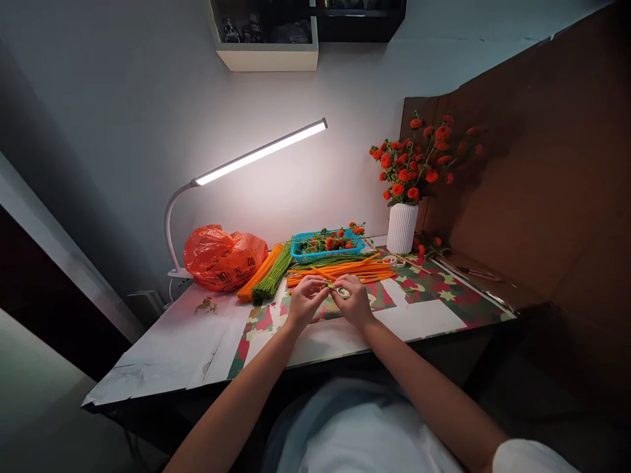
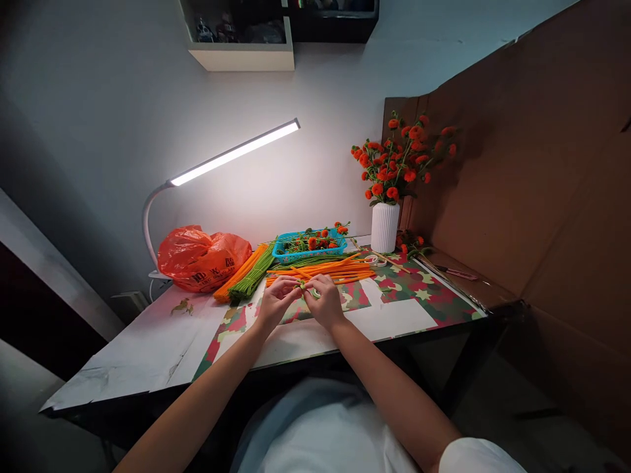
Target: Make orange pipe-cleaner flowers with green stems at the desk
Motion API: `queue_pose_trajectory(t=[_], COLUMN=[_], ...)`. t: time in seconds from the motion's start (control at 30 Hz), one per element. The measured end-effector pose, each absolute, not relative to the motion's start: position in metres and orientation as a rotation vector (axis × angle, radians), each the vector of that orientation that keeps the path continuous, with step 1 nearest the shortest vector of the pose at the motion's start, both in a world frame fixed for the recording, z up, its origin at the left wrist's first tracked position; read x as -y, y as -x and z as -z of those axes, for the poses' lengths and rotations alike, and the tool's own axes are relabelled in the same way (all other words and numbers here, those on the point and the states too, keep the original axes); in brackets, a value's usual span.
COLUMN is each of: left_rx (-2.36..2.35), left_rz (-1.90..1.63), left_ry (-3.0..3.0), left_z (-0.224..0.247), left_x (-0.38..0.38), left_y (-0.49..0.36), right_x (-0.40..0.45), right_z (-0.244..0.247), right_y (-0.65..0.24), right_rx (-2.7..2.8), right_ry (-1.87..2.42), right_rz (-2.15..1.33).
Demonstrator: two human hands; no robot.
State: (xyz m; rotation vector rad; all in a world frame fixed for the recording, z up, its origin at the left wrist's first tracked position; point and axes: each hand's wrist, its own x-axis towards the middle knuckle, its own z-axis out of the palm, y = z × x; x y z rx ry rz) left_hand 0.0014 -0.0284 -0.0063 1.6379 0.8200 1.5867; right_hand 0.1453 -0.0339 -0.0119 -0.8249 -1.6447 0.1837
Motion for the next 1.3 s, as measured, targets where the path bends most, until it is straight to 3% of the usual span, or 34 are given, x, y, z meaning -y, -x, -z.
queue_pose_trajectory(t=[0.4, 0.67, 0.77, 0.83, 1.03, 1.3], left_rx=[-0.819, -0.846, -0.841, -0.848, -0.883, -0.953], left_rz=[-1.575, -1.727, -1.750, -1.758, -1.696, -1.742], left_ry=[-1.647, -1.998, -2.052, -2.041, -1.916, -2.183], left_z=[0.011, 0.008, 0.005, 0.005, 0.006, 0.001], left_x=[0.024, 0.032, 0.035, 0.035, 0.031, 0.037], left_y=[0.001, 0.000, -0.001, -0.002, -0.001, 0.002], right_x=[0.030, 0.016, 0.017, 0.021, 0.035, 0.035], right_z=[0.014, 0.019, 0.018, 0.016, 0.011, 0.012], right_y=[-0.146, -0.143, -0.142, -0.143, -0.144, -0.147], right_rx=[1.636, 1.400, 1.371, 1.385, 1.618, 1.699], right_ry=[0.871, 0.843, 0.818, 0.836, 0.769, 0.782], right_rz=[-0.243, -1.075, -1.197, -1.084, -0.326, -0.067])
